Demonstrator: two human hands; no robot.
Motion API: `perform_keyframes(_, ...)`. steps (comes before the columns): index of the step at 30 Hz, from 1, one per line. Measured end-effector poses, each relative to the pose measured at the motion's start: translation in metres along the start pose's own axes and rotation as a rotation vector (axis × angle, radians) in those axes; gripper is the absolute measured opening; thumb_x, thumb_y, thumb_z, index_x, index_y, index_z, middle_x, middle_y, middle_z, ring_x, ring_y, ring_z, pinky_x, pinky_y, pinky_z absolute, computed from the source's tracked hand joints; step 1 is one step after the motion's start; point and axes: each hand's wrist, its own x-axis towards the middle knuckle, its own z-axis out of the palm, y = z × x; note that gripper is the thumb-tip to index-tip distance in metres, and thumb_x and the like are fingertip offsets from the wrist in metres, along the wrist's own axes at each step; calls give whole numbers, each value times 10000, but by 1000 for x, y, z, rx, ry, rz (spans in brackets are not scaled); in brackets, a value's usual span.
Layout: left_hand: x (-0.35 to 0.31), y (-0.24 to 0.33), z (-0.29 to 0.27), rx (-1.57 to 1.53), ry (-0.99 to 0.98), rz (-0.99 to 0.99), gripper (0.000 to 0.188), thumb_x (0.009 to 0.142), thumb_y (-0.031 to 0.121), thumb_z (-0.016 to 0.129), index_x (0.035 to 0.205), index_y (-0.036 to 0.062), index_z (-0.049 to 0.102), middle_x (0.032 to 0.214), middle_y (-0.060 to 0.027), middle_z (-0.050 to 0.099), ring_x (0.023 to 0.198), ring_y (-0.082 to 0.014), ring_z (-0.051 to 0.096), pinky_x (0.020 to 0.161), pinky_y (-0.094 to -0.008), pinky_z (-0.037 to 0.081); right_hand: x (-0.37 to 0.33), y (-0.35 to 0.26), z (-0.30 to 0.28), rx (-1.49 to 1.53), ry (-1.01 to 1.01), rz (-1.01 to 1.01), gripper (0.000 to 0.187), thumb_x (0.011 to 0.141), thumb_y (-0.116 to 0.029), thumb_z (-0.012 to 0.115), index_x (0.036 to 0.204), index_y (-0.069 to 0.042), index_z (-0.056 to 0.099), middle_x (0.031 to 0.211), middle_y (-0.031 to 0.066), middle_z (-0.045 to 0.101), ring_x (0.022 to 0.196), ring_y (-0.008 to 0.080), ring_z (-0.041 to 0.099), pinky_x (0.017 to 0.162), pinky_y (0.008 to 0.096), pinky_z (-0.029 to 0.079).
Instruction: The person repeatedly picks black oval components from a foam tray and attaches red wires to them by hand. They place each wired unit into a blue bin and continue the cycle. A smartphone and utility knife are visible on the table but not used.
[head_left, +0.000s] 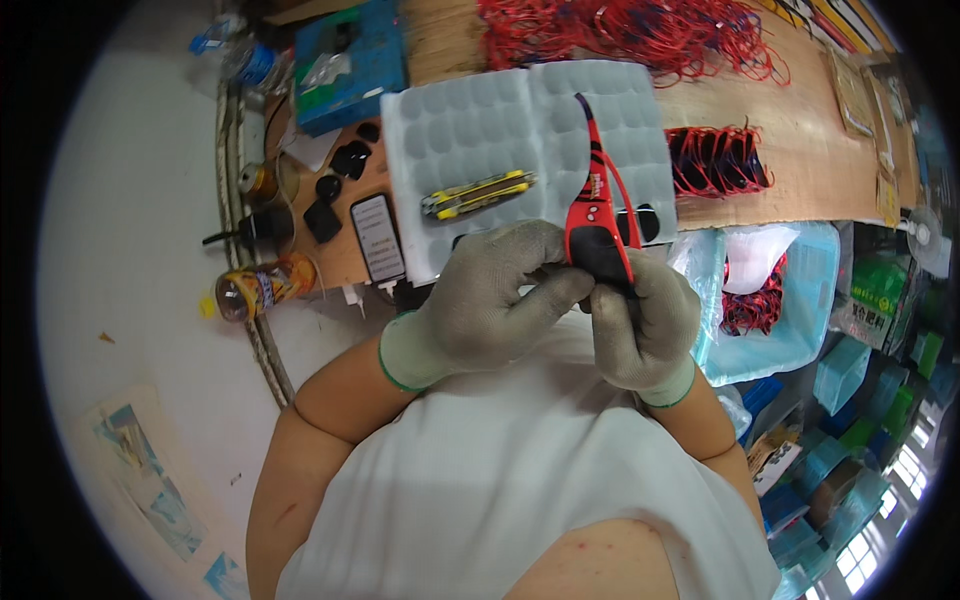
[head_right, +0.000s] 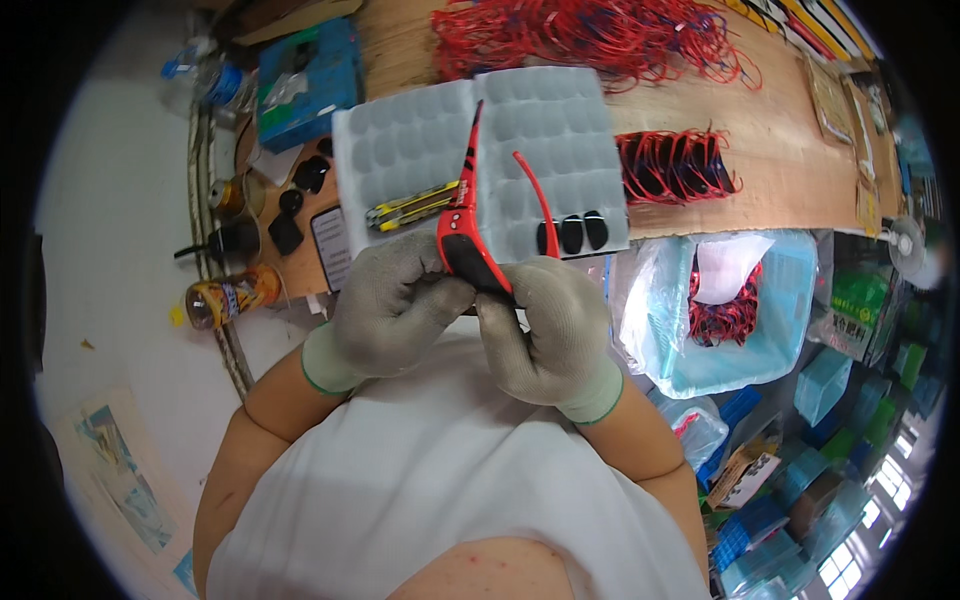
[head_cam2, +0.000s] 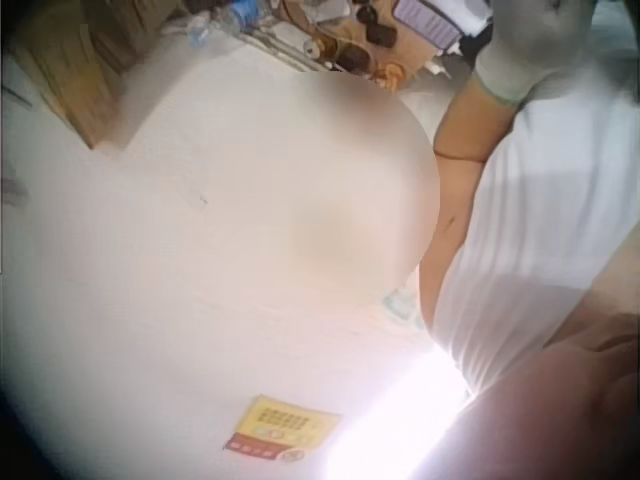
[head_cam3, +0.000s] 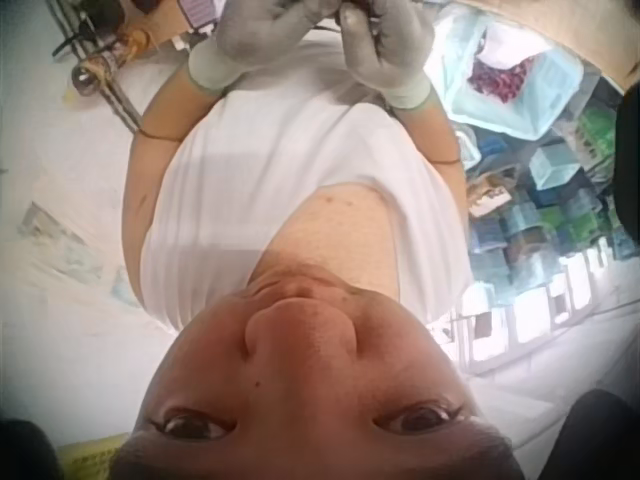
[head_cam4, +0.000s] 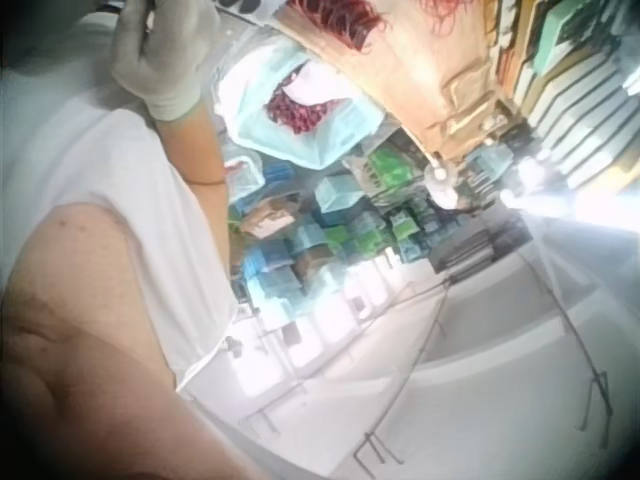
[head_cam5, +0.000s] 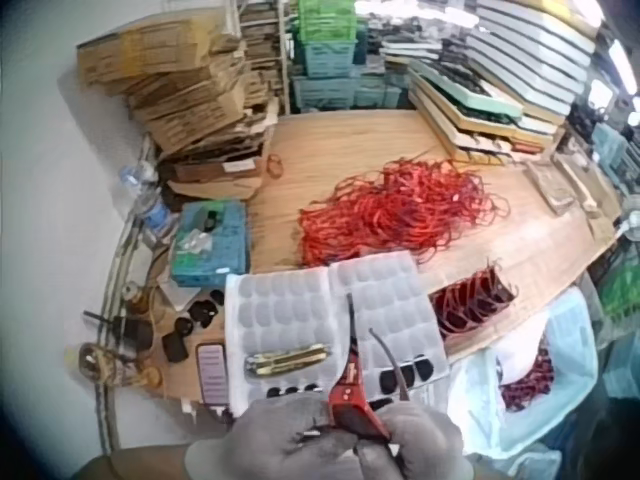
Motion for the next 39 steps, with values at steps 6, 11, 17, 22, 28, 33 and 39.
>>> perform_keyframes(6, 88, -17, 23, 185, -204, 109, 282, 874, 121, 684, 1136, 18, 680, 1587, -275, 347, 1537, -353, 242, 1223, -424, 222, -1, 61, -67, 263, -75, 267, 113, 848, -38, 700, 931, 13, 644, 720, 147, 566, 624, 296, 568, 572, 398, 436)
perform_keyframes(11, 167, -108, -14, 473, -82, -58, 315, 917, 146, 656, 1200, 8, 647, 1471, -197, 508, 1396, -307, 462, 1181, -416, 306, 8, 164, -138, -77, 372, 67, 158, 887, -79, 701, 1024, -7, 670, 792, 156, 633, 688, 293, 627, 635, 384, 491)
perform_keyframes(17, 336, -253, -233, 732, 565, -751, 402, 965, 373, 598, 1120, 7, 660, 1071, -177, 703, 900, -269, 655, 846, -375, 507, 46, 355, -281, -669, 380, 509, 259, 984, -233, 581, 1104, -16, 656, 844, 221, 670, 781, 327, 705, 694, 401, 534)
perform_keyframes(22, 329, -305, -256, 220, 883, -914, 359, 945, 286, 638, 1165, 6, 681, 1082, -167, 719, 953, -250, 695, 787, -354, 558, 42, 371, -285, -408, 170, 850, 323, 996, -314, 544, 1067, -18, 654, 868, 222, 669, 828, 369, 677, 758, 446, 511)
perform_keyframes(28, 356, -199, -178, -431, 1133, -517, 74, 915, 144, 689, 892, 111, 626, 760, -9, 579, 633, -151, 536, 582, -299, 466, 23, 381, -296, -460, 117, 923, 369, 999, -367, 541, 1040, -20, 659, 875, 217, 680, 864, 357, 682, 790, 438, 509)
perform_keyframes(33, 293, -133, -216, -385, 1047, -256, 38, 950, 132, 659, 944, 103, 635, 740, 16, 531, 623, -105, 475, 540, -256, 404, 32, 369, -297, -595, 135, 805, 378, 1002, -368, 546, 1104, -30, 680, 977, 220, 709, 929, 346, 695, 826, 416, 519)
perform_keyframes(39, 139, -71, -107, 369, 668, -123, 319, 1000, 65, 513, 1310, -7, 536, 1048, -60, 649, 935, -133, 588, 847, -303, 498, 6, 290, -265, -642, 505, 510, 342, 964, -266, 626, 1149, 14, 690, 1078, 199, 723, 1008, 319, 697, 897, 395, 533)
